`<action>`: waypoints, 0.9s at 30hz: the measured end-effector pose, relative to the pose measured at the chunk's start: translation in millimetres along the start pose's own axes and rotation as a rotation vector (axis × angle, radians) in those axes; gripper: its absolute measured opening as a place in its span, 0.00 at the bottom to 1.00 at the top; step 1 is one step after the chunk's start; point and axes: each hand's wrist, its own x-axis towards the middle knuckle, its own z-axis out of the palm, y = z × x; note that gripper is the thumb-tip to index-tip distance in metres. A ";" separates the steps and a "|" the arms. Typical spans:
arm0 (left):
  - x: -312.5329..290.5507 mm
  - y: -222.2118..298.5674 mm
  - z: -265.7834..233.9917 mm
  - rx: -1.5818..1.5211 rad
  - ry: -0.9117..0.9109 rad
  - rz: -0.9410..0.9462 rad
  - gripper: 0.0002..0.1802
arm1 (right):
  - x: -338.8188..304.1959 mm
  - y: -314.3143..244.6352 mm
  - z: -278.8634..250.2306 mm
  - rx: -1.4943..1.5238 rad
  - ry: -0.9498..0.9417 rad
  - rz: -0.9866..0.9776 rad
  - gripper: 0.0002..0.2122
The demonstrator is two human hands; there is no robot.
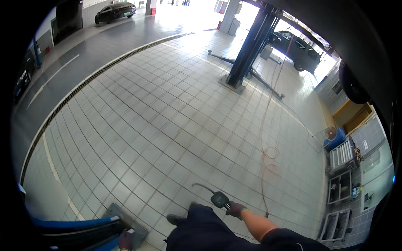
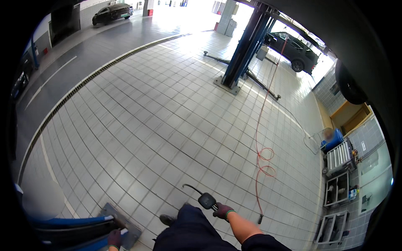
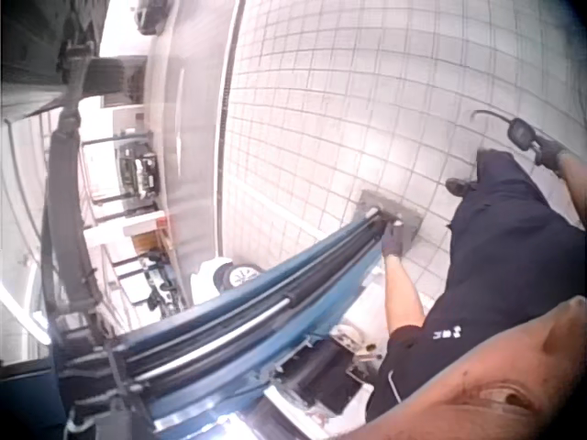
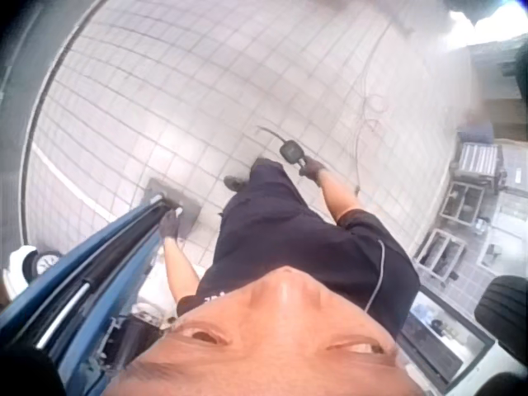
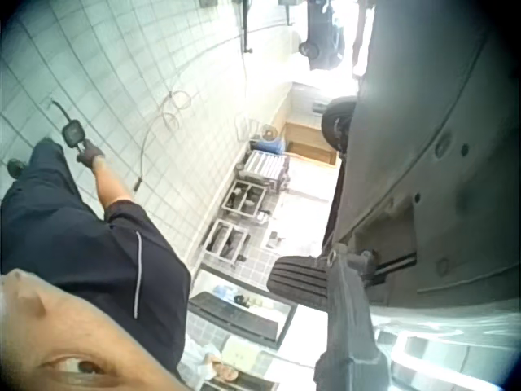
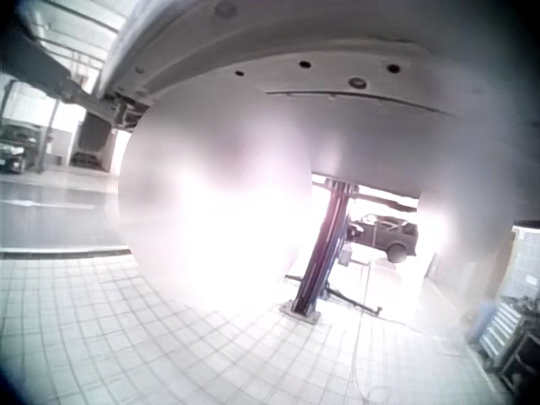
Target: The person uses a digital tire pressure gauge to check the pressure of a car's tires. They walk around the vehicle, which is elevated on a lift, and attach the gauge to the valve stem of each wheel to read the pressure.
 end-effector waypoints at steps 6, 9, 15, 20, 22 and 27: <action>122.4 65.3 -110.1 -0.017 0.136 0.059 0.22 | 17.1 -103.2 12.0 -0.076 -0.097 0.065 0.36; 148.1 51.9 -104.1 0.110 -0.127 0.227 0.28 | 71.2 -130.0 32.0 -0.076 -0.173 0.108 0.39; 154.9 79.8 -127.7 -0.018 -0.339 -0.190 0.28 | 184.4 -252.8 -0.9 -0.338 -0.215 -0.053 0.35; 186.9 -4.7 -128.0 -0.047 -0.322 -0.349 0.25 | 227.1 -450.7 -84.9 -0.479 -0.159 -0.183 0.33; 209.7 -29.4 -134.2 -0.071 -0.345 -0.353 0.24 | 230.8 -538.1 -119.1 -0.526 -0.020 -0.204 0.36; 303.3 -115.5 -142.7 -0.291 -0.275 -0.395 0.27 | 230.9 -733.4 -151.1 -0.426 0.069 -0.254 0.35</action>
